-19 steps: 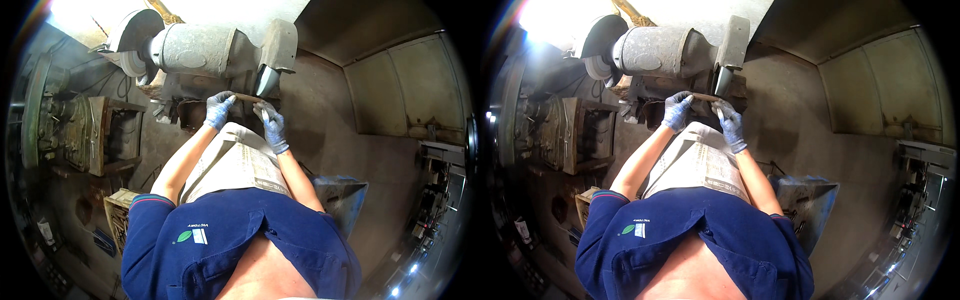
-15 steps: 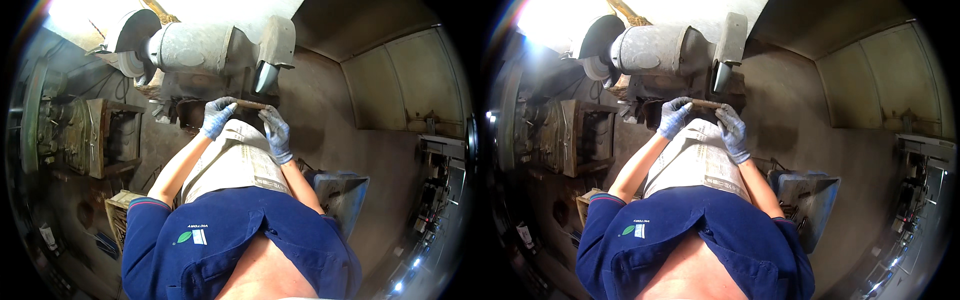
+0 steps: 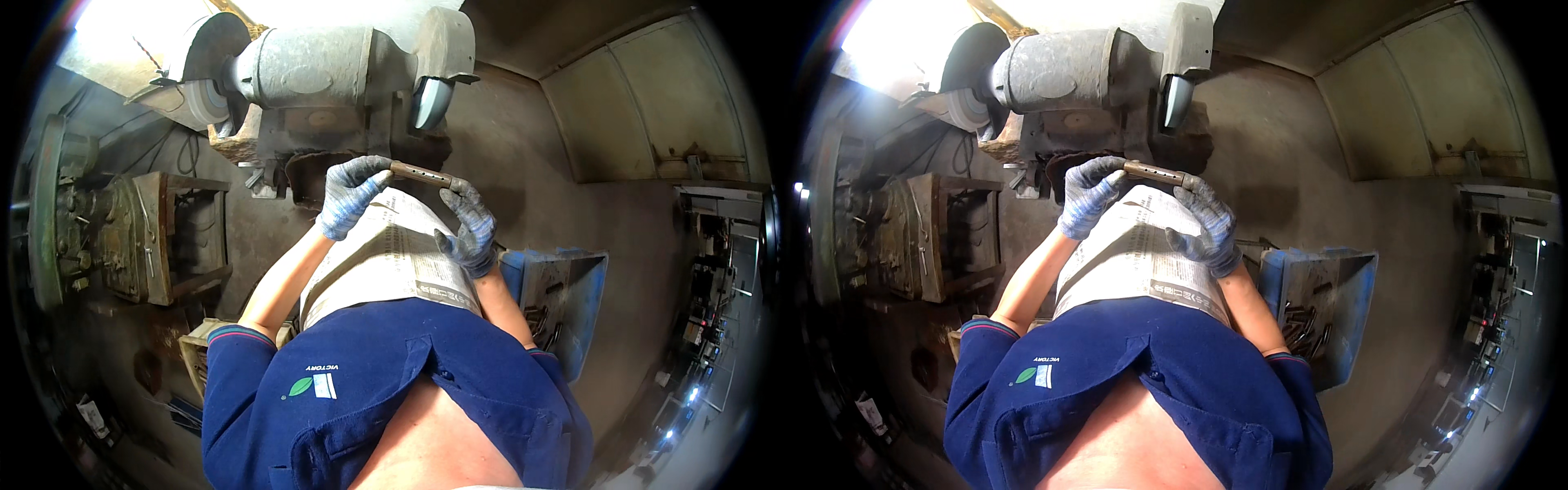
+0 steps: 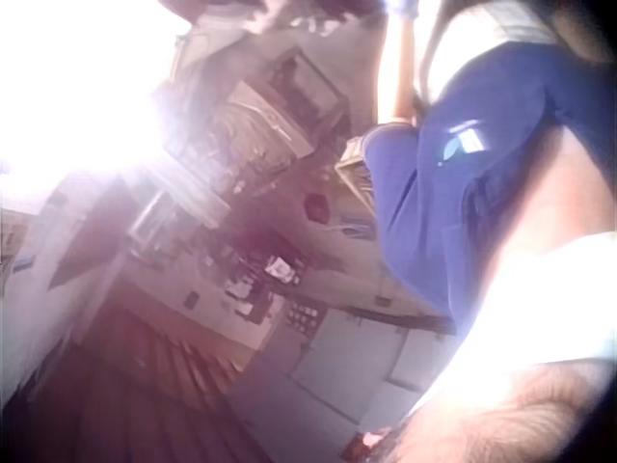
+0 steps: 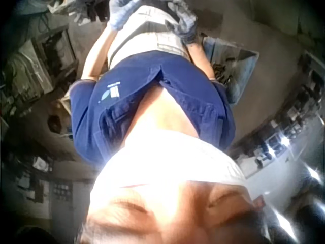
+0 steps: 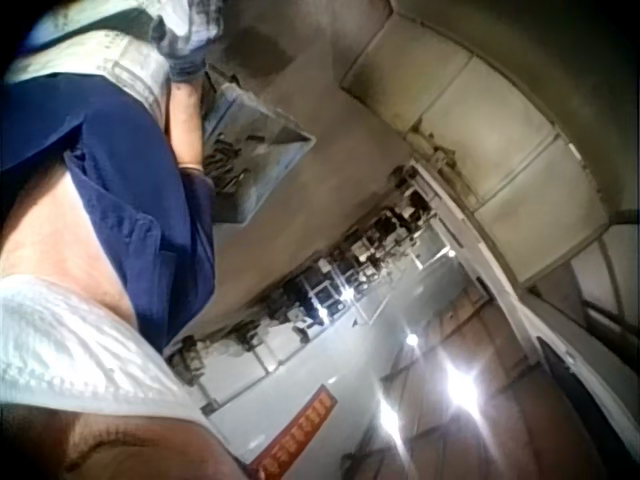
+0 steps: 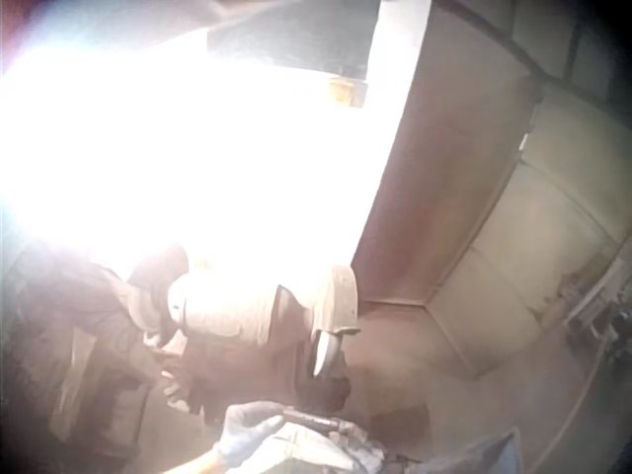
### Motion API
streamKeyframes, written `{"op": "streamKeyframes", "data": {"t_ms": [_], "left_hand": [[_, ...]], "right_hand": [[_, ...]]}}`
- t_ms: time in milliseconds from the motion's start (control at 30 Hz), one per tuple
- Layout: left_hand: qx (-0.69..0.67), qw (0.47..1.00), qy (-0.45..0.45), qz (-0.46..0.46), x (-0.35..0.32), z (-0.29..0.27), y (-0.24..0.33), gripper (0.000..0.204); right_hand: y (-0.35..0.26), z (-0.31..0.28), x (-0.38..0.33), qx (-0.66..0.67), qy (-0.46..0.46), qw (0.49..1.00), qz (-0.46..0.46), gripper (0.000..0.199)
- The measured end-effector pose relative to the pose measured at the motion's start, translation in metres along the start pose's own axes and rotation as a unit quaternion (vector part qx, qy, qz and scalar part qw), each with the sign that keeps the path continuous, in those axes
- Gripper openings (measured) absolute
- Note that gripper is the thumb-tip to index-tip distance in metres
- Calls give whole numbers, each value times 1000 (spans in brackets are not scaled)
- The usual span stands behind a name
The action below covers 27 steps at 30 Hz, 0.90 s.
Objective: The person takes metal tubes from a crate and holds them against a grinding wheel, rotating the tube to smooth the surface, then places the finished tube into a bin.
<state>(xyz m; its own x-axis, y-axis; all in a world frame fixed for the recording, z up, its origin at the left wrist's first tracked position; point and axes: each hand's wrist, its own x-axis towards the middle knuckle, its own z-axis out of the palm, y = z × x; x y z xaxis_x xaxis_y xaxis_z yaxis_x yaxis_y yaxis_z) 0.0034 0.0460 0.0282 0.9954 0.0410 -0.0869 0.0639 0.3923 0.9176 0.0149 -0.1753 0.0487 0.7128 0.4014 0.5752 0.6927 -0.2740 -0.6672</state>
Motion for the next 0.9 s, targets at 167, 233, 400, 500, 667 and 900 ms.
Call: {"op": "streamKeyframes", "data": {"t_ms": [167,233,400,500,667,900], "left_hand": [[17,999,-36,1,-3,5,0,20],[17,998,-57,5,-4,10,-5,20],[100,986,-131,1,-3,34,-18,20],[228,958,-170,25,1,38,-20,22],[131,982,-69,-121,-5,-1,-42,21],[300,948,25,-104,-17,-58,-54,19]], "right_hand": [[-12,-2,-11,8,12,1000,11,49],[-24,-11,-11,-46,21,999,17,46],[-30,-27,-45,19,111,985,131,38],[-28,-50,-75,72,163,967,184,35],[-19,-112,-168,4,354,849,392,22],[-39,-189,-264,-489,68,614,616,37]]}}
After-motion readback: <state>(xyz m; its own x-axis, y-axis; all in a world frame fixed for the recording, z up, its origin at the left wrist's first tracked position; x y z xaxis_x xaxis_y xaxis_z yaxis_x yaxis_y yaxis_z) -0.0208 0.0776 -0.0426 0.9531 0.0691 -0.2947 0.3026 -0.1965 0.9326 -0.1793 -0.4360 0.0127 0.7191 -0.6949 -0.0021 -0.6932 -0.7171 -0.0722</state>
